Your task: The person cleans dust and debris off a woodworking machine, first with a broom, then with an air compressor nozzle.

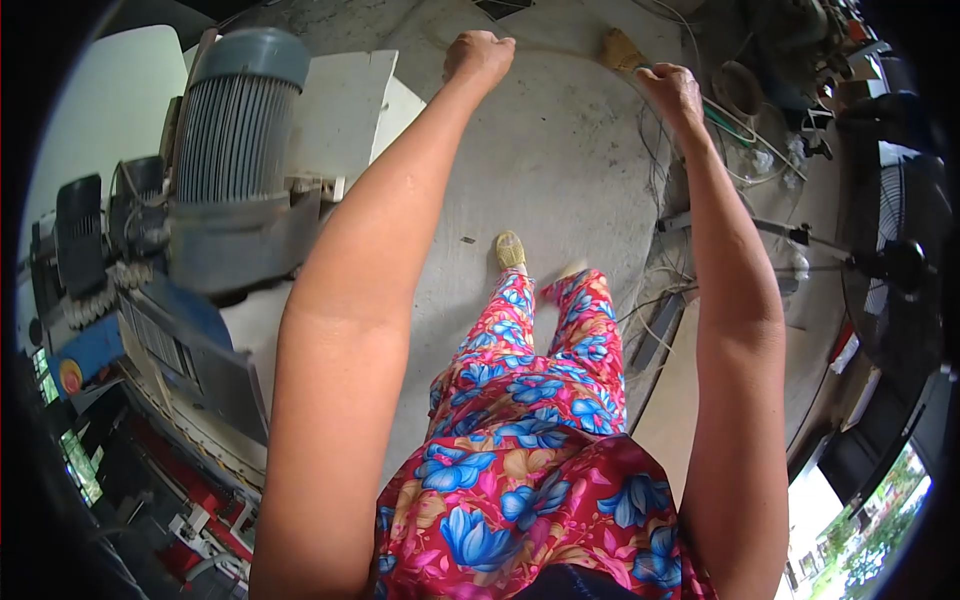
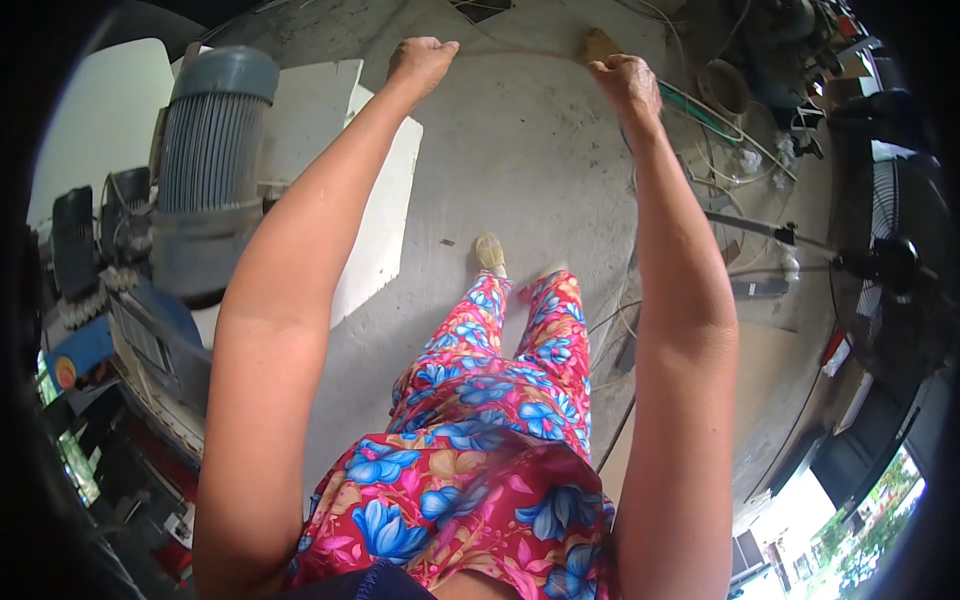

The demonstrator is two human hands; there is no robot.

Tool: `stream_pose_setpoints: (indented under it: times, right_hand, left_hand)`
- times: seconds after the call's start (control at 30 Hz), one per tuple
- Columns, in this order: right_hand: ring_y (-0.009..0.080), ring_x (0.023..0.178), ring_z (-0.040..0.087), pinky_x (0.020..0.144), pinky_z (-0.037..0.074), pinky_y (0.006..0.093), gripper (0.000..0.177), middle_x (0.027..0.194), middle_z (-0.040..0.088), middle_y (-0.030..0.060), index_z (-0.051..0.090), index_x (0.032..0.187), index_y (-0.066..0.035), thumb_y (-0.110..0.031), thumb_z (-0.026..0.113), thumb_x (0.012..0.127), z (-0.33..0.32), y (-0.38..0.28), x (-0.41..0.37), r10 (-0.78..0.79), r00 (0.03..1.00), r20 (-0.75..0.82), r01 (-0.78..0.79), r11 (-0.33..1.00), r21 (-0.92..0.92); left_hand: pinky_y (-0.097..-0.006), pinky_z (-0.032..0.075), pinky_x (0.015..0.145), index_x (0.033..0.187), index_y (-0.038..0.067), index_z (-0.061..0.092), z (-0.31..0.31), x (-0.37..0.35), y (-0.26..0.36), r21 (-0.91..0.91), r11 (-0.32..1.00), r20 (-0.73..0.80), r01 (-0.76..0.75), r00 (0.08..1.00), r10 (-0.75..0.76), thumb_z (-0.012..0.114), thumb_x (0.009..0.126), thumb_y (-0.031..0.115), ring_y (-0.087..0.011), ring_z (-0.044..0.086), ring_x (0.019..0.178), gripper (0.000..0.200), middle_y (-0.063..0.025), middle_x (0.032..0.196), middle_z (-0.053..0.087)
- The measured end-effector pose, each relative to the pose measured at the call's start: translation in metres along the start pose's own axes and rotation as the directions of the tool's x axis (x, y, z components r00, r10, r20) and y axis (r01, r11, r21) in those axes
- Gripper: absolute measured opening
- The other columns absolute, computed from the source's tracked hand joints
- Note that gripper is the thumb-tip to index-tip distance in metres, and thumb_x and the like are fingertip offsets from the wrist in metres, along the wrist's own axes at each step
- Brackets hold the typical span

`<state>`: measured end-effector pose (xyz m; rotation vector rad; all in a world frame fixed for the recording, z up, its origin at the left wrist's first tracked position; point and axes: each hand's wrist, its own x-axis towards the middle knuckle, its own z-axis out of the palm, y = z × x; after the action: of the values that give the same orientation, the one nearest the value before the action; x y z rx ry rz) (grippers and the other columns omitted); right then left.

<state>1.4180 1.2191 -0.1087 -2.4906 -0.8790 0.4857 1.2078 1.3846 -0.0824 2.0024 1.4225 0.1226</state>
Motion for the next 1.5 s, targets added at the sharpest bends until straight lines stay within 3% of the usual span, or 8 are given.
stream_pose_setpoints:
  times: [0.07,0.1,0.67,0.93,1.07,1.17,1.3,1.5]
  right_hand:
    - [0.0291,0.087,0.063,0.076,0.048,0.0383,0.034,0.088,0.067,0.0111,0.069,0.090,-0.013,-0.040,0.059,0.072,-0.009,0.031,0.049,-0.007,1.000,0.007,0.007,1.000,-0.013]
    - [0.0290,0.087,0.063,0.076,0.048,0.0383,0.034,0.088,0.067,0.0110,0.069,0.090,-0.013,-0.040,0.058,0.072,-0.012,0.037,0.072,-0.019,1.000,0.007,0.019,1.000,-0.012]
    - [0.0345,0.088,0.062,0.076,0.048,0.0413,0.034,0.090,0.064,0.0187,0.066,0.090,-0.007,-0.034,0.058,0.071,0.042,0.270,0.377,0.048,0.996,0.075,-0.047,0.999,-0.011]
    - [0.0350,0.079,0.063,0.071,0.048,0.0413,0.032,0.081,0.063,0.0200,0.066,0.081,-0.003,-0.033,0.064,0.071,0.220,0.351,0.434,0.025,0.940,0.339,-0.086,0.982,0.166]
    - [0.0346,0.093,0.060,0.080,0.047,0.0405,0.044,0.105,0.061,0.0208,0.062,0.107,-0.009,-0.034,0.066,0.070,0.330,0.387,0.464,-0.190,0.957,0.218,0.149,0.970,0.191]
    - [0.0389,0.120,0.041,0.094,0.040,0.0433,0.065,0.129,0.041,0.0291,0.048,0.126,-0.010,-0.036,0.066,0.070,0.375,0.386,0.477,-0.074,0.948,0.309,0.077,0.997,0.003]
    - [0.0393,0.129,0.028,0.100,0.035,0.0435,0.067,0.130,0.037,0.0323,0.042,0.130,-0.003,-0.035,0.062,0.074,0.408,0.398,0.489,-0.025,0.967,0.252,0.098,0.955,-0.280]
    - [0.0435,0.111,0.046,0.092,0.040,0.0440,0.050,0.115,0.050,0.0325,0.050,0.117,0.008,-0.025,0.056,0.080,0.361,0.425,0.535,0.113,0.886,0.450,-0.096,0.994,-0.060]
  left_hand:
    - [-0.0386,0.050,0.082,0.097,0.008,0.066,0.016,0.021,0.034,0.007,1.000,-0.016,-0.019,1.000,0.019,0.054,0.081,0.038,-0.0308,0.061,0.096,0.037,-0.0140,0.102,0.064]
    - [-0.0369,0.048,0.069,0.076,0.005,0.065,0.026,0.038,0.042,0.005,0.998,-0.124,-0.060,0.990,0.060,0.057,0.078,0.042,-0.0264,0.062,0.074,0.037,-0.0113,0.074,0.065]
    - [-0.0423,0.047,0.066,0.075,0.001,0.061,0.241,0.242,0.153,0.040,0.995,-0.124,0.095,0.988,-0.090,0.058,0.081,0.035,-0.0360,0.061,0.079,0.034,-0.0171,0.079,0.064]
    - [-0.0425,0.046,0.063,0.072,0.001,0.057,0.358,0.325,0.077,0.018,0.978,-0.014,0.206,0.979,-0.206,0.056,0.084,0.032,-0.0349,0.060,0.071,0.033,-0.0163,0.071,0.062]
    - [-0.0392,0.040,0.057,0.064,0.000,0.047,0.416,0.362,0.033,-0.021,0.980,-0.036,0.196,0.980,-0.196,0.057,0.083,0.031,-0.0268,0.046,0.054,0.038,-0.0139,0.058,0.051]
    - [-0.0394,0.040,0.057,0.066,-0.001,0.050,0.448,0.376,0.003,-0.037,0.979,-0.034,0.202,0.978,-0.204,0.057,0.083,0.030,-0.0281,0.048,0.055,0.036,-0.0150,0.059,0.053]
    - [-0.0390,0.041,0.057,0.067,-0.002,0.051,0.473,0.381,-0.023,-0.116,0.964,-0.015,0.239,0.970,-0.242,0.058,0.083,0.029,-0.0280,0.049,0.055,0.035,-0.0151,0.060,0.054]
    - [-0.0388,0.042,0.059,0.071,-0.002,0.054,0.477,0.349,-0.024,-0.122,0.931,0.047,0.344,0.939,-0.341,0.058,0.083,0.029,-0.0280,0.054,0.059,0.033,-0.0148,0.063,0.057]
